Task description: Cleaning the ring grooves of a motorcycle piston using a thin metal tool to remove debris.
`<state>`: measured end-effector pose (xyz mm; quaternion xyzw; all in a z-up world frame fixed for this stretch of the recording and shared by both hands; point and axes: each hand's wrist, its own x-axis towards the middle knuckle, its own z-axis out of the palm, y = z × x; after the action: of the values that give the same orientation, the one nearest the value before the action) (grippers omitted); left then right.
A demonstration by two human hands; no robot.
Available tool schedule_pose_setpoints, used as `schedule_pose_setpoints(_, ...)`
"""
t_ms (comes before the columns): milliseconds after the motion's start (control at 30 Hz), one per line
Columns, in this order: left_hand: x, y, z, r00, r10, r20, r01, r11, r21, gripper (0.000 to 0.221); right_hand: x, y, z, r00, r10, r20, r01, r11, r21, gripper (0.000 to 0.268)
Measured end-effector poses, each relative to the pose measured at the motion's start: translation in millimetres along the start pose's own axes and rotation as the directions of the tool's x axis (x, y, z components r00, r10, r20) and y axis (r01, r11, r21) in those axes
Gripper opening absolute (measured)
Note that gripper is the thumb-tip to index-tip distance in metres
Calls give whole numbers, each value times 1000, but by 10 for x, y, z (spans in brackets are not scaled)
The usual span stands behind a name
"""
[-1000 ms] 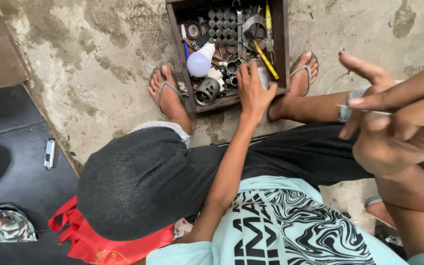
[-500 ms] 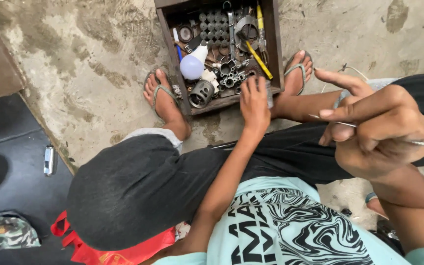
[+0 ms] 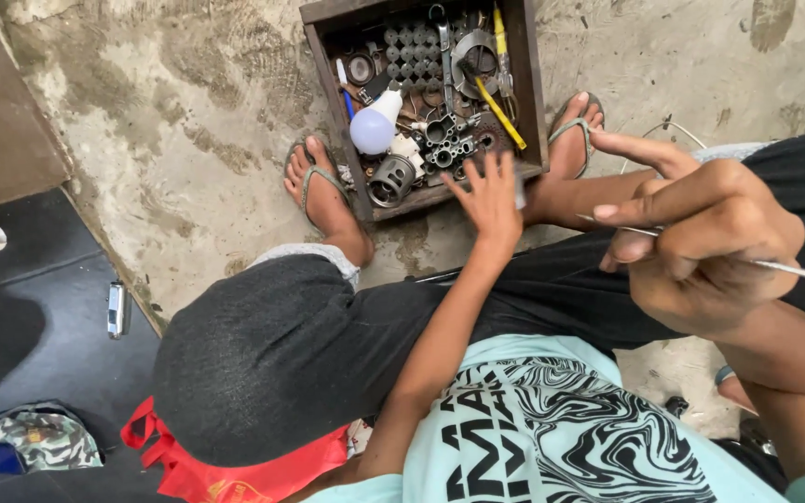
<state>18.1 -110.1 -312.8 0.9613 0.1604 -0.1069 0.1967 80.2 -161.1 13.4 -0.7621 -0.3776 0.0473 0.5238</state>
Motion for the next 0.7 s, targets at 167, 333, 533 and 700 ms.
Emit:
schedule_pose_setpoints(167,-11,28,-303,990,-14,-139,-46,907,-418,83,158,-191,-52,998,20,51,-19,999,-31,46)
schedule_pose_setpoints(333,-88,356,-1610,927,-46,-373,-309,469,-827,81,-544,52,-230,998,-17,-61,9,991,-132,23)
schedule_pose_setpoints(533,-570,419,-2984,909,62,-412,-403,-123,-907,91,-753,173,-412,953,131,-272,-146,989,-36,51)
schedule_pose_setpoints(700,-685,528,-3220,828,-58,-557,-554,-234,-799,69,-185,-155,-254,973,134,-186,-131,991,29,14)
